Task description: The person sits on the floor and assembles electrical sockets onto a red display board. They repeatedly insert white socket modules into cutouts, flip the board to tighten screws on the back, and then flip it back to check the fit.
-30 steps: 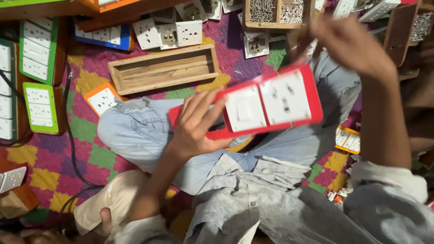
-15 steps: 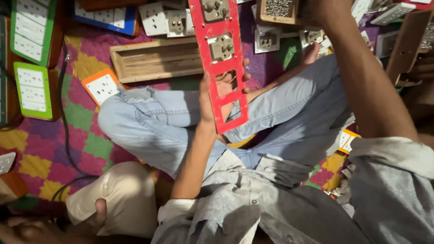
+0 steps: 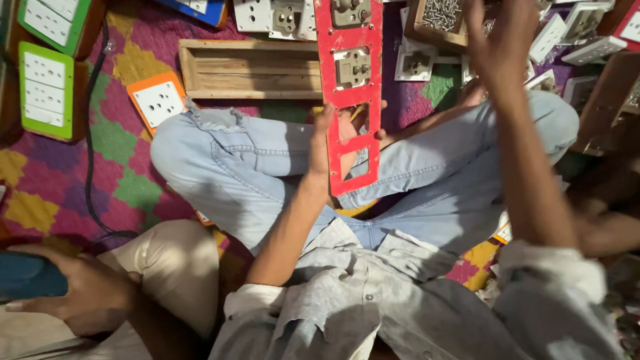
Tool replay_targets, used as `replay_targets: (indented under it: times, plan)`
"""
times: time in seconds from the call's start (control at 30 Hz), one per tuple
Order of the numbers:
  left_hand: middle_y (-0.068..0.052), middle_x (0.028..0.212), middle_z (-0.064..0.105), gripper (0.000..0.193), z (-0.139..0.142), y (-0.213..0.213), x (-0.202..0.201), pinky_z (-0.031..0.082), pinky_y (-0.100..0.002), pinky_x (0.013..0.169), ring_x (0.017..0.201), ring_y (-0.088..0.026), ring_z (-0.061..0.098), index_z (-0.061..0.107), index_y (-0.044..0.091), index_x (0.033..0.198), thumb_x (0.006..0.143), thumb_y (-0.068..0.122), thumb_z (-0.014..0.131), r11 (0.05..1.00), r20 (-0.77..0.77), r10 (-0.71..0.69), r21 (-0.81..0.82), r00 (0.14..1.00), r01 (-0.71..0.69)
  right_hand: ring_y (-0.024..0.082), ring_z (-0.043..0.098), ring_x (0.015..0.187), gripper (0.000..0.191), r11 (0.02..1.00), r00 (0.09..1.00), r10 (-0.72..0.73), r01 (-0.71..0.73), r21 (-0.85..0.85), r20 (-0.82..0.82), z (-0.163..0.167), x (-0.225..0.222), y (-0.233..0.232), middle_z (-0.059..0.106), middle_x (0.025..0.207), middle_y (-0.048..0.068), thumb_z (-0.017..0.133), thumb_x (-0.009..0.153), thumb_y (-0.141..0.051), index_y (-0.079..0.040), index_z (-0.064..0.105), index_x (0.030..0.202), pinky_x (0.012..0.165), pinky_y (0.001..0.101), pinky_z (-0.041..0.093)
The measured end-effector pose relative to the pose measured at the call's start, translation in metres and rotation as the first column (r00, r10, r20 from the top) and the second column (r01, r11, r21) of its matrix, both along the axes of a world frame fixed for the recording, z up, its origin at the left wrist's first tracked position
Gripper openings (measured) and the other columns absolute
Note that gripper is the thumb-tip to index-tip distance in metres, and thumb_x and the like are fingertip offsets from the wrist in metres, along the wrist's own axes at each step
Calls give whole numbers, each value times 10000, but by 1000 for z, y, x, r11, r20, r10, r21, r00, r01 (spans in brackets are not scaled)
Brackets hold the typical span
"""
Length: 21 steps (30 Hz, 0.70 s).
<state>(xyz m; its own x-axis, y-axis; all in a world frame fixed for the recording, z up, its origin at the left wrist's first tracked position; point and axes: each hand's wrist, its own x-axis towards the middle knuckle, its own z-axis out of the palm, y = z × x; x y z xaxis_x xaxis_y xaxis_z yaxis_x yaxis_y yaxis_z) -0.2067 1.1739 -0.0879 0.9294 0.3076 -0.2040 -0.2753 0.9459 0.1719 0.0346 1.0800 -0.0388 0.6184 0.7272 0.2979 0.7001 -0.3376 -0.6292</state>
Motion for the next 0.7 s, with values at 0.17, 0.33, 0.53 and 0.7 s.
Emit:
replay_targets:
  times: [0.17,0.33,0.53,0.7]
  plan:
    - [-123,1429,551,610,-20,-8,-5,533,-528,1013,1297,-254,553,484,32,1482,1072,475,575,999,-56,25,-37,998,-27,129,716,876,94,960,790,56,127,251,-611,-16,-95,-19,704,1062,132,717,1001,82,26,659,1050,760,239,621]
    - [-139,1423,548,590,-24,-20,-6,498,-511,1084,1282,-264,567,465,25,1476,1091,454,591,1000,0,9,-23,1000,-9,133,701,954,167,932,742,37,216,291,-669,-30,-126,-24,702,1116,111,742,1001,82,59,686,1156,849,227,585]
    - [-119,1462,555,678,-23,-24,-11,502,-512,1143,1334,-254,565,439,25,1529,1056,483,600,1000,8,-23,-6,1000,23,145,659,992,136,952,871,10,142,272,-492,-36,-130,-27,666,1096,105,764,1009,73,54,722,1138,874,241,539]
    - [-132,1342,589,661,-29,-26,-16,526,-454,1038,1164,-249,608,475,-21,1455,1077,507,598,999,-10,-44,11,999,44,156,644,983,145,957,904,-4,128,262,-429,-38,-133,-24,658,1074,104,774,994,72,45,731,1130,866,248,523]
